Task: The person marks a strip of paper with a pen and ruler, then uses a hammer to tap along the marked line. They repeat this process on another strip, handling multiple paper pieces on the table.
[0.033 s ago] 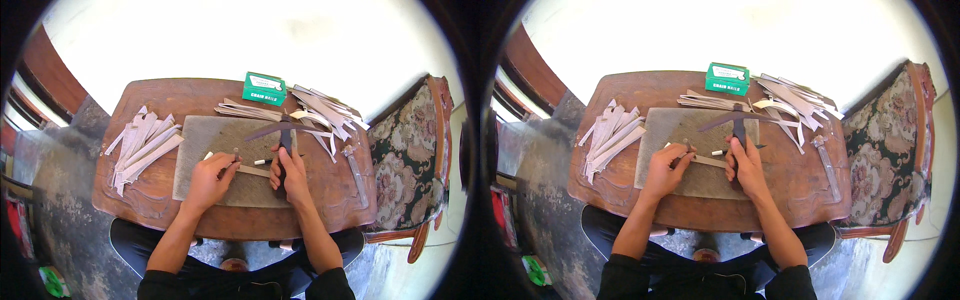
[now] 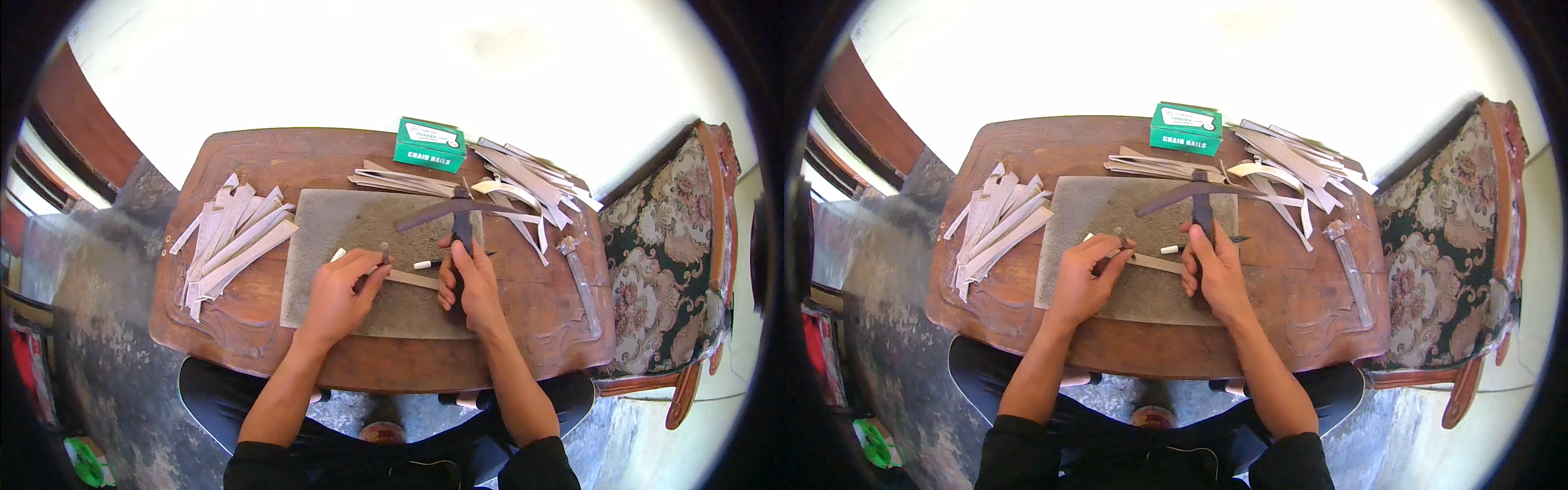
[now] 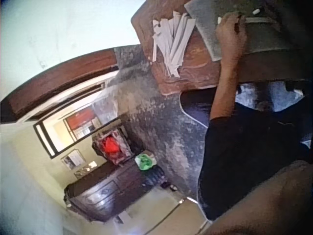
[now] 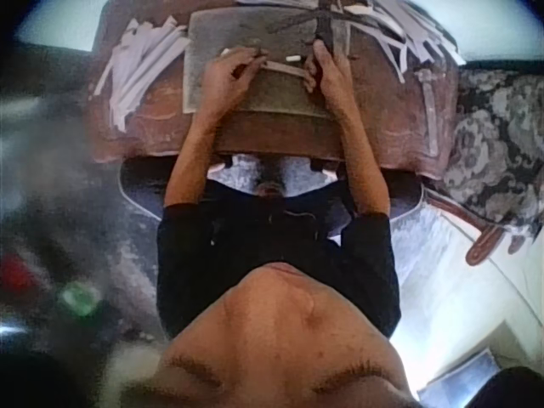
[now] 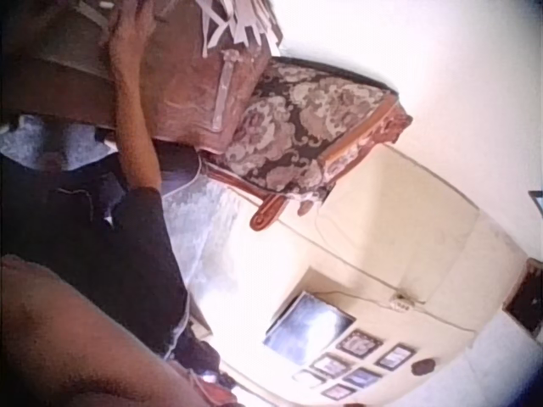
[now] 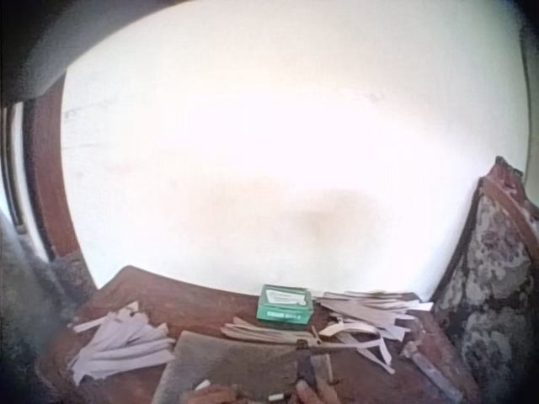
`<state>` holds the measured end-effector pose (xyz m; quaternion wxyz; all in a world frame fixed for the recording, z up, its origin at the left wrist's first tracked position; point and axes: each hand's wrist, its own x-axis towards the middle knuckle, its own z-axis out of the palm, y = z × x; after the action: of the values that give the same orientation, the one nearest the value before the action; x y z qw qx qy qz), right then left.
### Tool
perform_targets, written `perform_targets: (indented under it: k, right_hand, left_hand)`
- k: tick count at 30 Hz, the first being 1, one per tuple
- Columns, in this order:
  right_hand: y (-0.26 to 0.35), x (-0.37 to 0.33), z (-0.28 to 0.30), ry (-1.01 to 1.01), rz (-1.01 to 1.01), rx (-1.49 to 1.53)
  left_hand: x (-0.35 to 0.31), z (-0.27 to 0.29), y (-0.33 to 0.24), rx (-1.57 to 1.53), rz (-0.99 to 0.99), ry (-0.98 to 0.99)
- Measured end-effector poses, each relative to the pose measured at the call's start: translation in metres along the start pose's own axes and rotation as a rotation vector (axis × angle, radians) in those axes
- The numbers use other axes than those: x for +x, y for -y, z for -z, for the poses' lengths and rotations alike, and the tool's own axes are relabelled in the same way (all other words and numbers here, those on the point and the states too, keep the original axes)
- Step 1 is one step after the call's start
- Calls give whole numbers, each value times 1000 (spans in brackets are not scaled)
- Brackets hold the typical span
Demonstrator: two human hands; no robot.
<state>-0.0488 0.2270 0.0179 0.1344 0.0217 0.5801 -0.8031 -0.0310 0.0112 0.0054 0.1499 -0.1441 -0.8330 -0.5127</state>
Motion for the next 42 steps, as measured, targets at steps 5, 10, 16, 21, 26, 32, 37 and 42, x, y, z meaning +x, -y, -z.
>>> perform_targets:
  k: [5,10,16,21,26,32,37,42]
  right_hand:
    - [-1,0,0,35,5,-12]
    - [1,2,-1,25,6,-38]
    - [2,6,-1,24,28,-52]
    - [2,6,-3,20,22,-48]
    - [1,7,-1,20,25,-59]
    - [1,7,-2,24,29,-67]
    - [3,6,-3,24,25,-68]
    - [3,7,-4,25,26,-58]
  left_hand:
    - [1,1,-1,-11,-16,35]
    - [3,0,-3,-6,19,49]
    - [8,-1,3,-4,-41,45]
    - [8,1,-1,37,-1,74]
    - [8,0,1,29,-19,80]
    - [9,1,1,45,-16,97]
    - [8,1,1,38,-32,89]
    - [9,-1,0,95,-93,79]
